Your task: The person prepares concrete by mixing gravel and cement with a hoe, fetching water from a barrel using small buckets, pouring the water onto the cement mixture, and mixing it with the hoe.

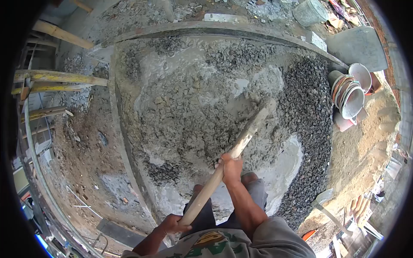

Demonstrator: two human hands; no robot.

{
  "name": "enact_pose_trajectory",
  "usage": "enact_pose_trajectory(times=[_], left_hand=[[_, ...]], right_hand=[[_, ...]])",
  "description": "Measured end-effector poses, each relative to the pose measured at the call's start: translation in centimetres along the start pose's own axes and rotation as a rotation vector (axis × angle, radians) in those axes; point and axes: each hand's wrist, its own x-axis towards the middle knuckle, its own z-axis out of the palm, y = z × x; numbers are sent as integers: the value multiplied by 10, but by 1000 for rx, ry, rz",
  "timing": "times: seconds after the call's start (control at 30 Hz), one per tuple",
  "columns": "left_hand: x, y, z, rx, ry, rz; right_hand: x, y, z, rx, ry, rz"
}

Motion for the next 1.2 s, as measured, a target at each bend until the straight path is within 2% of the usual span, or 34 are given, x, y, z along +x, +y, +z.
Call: enact_pose_trajectory(times=[0.03,0.07,0.1,0.17,0.2,0.27,0.33,0.4,0.47,0.5,0.53,0.57,0.63,0.67,0.73,0.9,1.0,1.07,1.17,1.2], left_hand=[[33,25,-10,83,12,80],[66,47,-21,180,99,270],[94,71,-33,229,179,367],[128,131,-69,89,192,382],[142,151,-86,82,276,405],[157,155,-95,10,376,389],[168,149,-96,-128,425,332],[152,118,-67,-245,512,180],[120,86,-30,-655,432,32],[98,83,-15,-722,475,-16],[86,69,-2,-758,469,-59],[66,70,7,-769,475,-88],[44,54,30,-698,465,-170],[30,51,40,-663,440,-227],[8,44,47,-500,381,-276],[-50,49,61,83,312,-225],[-81,84,52,150,267,-149],[-80,89,43,207,220,-77],[-43,53,21,320,117,35],[-32,49,17,337,57,-63]], right_hand=[[20,-26,1,-4,-43,-72],[36,-56,12,-63,-34,-150],[58,-80,24,-81,-58,-223],[107,-118,57,-44,-128,-293],[135,-128,78,-39,-174,-302],[187,-129,117,-59,-240,-257],[219,-86,144,-155,-297,-142],[231,-10,160,-257,-342,-24],[208,74,151,-453,-350,140],[203,115,142,-552,-368,196],[187,144,133,-518,-312,313],[173,158,122,-531,-334,296],[143,186,100,-557,-378,261],[120,176,85,-427,-326,422],[96,173,66,-379,-283,410],[29,121,24,-133,-221,488],[-4,73,-1,6,-127,514],[-7,60,-16,52,-65,426],[2,30,-43,99,1,286],[4,21,-57,104,26,251]])
